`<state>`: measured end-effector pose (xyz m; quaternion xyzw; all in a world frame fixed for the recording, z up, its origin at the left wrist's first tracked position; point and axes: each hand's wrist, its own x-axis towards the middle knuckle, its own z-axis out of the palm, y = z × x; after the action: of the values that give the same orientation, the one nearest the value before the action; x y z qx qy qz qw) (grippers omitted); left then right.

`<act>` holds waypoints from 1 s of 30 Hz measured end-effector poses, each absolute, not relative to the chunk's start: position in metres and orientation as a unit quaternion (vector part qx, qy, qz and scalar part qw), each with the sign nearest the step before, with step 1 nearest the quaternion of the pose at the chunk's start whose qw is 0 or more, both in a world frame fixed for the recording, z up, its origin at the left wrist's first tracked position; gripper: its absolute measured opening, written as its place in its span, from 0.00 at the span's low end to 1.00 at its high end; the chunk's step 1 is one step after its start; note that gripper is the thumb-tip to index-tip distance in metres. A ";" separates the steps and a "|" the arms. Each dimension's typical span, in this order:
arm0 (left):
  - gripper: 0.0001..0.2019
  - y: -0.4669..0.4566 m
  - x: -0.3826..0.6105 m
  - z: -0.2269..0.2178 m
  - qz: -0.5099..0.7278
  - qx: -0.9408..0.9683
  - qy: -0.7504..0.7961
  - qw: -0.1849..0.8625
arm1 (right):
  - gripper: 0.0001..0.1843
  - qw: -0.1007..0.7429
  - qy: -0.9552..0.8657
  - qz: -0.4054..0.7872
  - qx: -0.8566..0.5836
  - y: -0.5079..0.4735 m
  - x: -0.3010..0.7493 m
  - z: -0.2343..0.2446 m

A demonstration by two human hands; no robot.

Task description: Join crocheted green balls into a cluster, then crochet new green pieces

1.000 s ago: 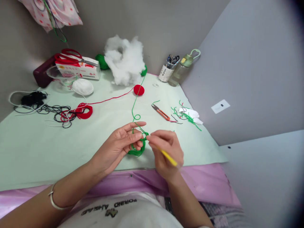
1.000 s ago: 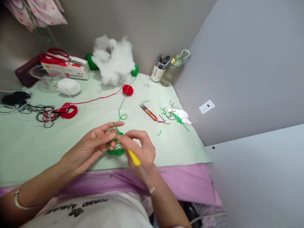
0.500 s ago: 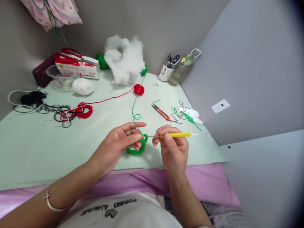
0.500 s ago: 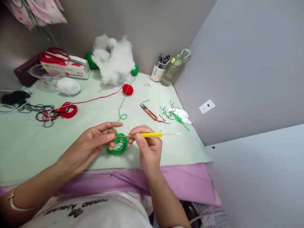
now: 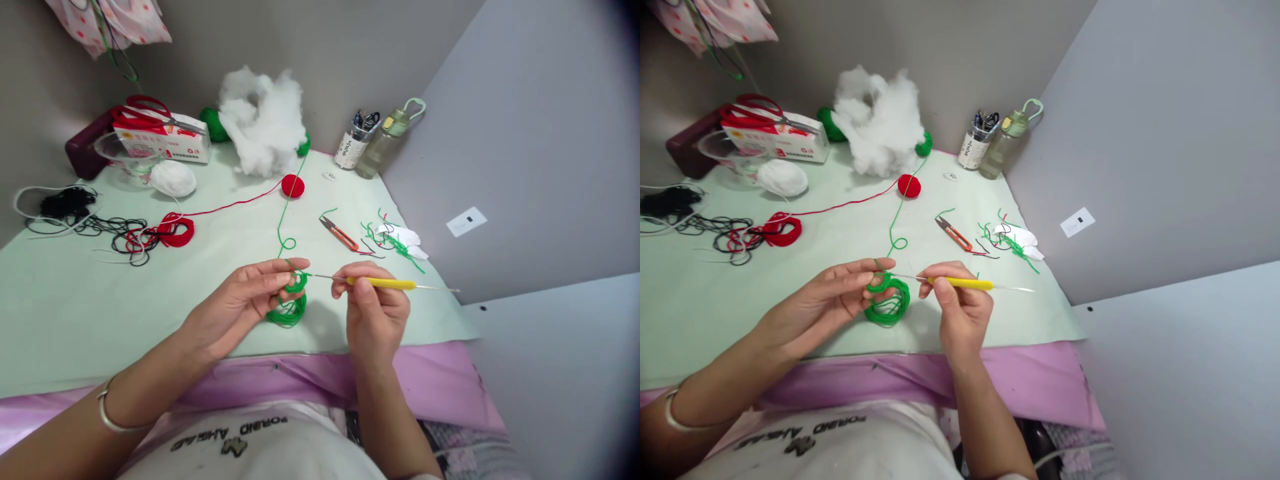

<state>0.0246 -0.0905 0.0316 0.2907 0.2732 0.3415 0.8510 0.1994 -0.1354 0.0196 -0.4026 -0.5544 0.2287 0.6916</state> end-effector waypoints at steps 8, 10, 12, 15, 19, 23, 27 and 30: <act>0.17 -0.094 0.026 0.030 0.334 0.357 0.271 0.829 | 0.08 0.635 -0.590 0.274 -0.416 -0.134 0.194 0.020; 0.18 -0.093 0.026 0.031 0.336 0.358 0.276 0.826 | 0.09 0.635 -0.585 0.293 -0.410 -0.137 0.197 0.021; 0.18 -0.093 0.025 0.033 0.342 0.359 0.285 0.820 | 0.10 0.627 -0.603 0.266 -0.415 -0.140 0.199 0.024; 0.18 -0.095 0.025 0.035 0.364 0.358 0.302 0.805 | 0.11 0.573 -0.692 0.121 -0.422 -0.147 0.199 0.026; 0.20 -0.098 0.028 0.035 0.368 0.340 0.305 0.810 | 0.18 0.447 -0.782 -0.108 -0.420 -0.150 0.194 0.022; 0.18 -0.095 0.029 0.032 0.340 0.296 0.285 0.846 | 0.18 0.523 -0.734 -0.059 -0.429 -0.147 0.192 0.014; 0.18 -0.093 0.027 0.035 0.354 0.298 0.287 0.839 | 0.12 0.633 -0.633 0.162 -0.416 -0.140 0.195 0.016; 0.20 -0.096 0.029 0.038 0.367 0.335 0.301 0.814 | 0.11 0.631 -0.612 0.195 -0.435 -0.138 0.193 0.017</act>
<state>0.0286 -0.0960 0.0375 0.3355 0.3009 0.3675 0.8136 0.1934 -0.1376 0.0166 -0.4347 -0.6122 0.1946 0.6312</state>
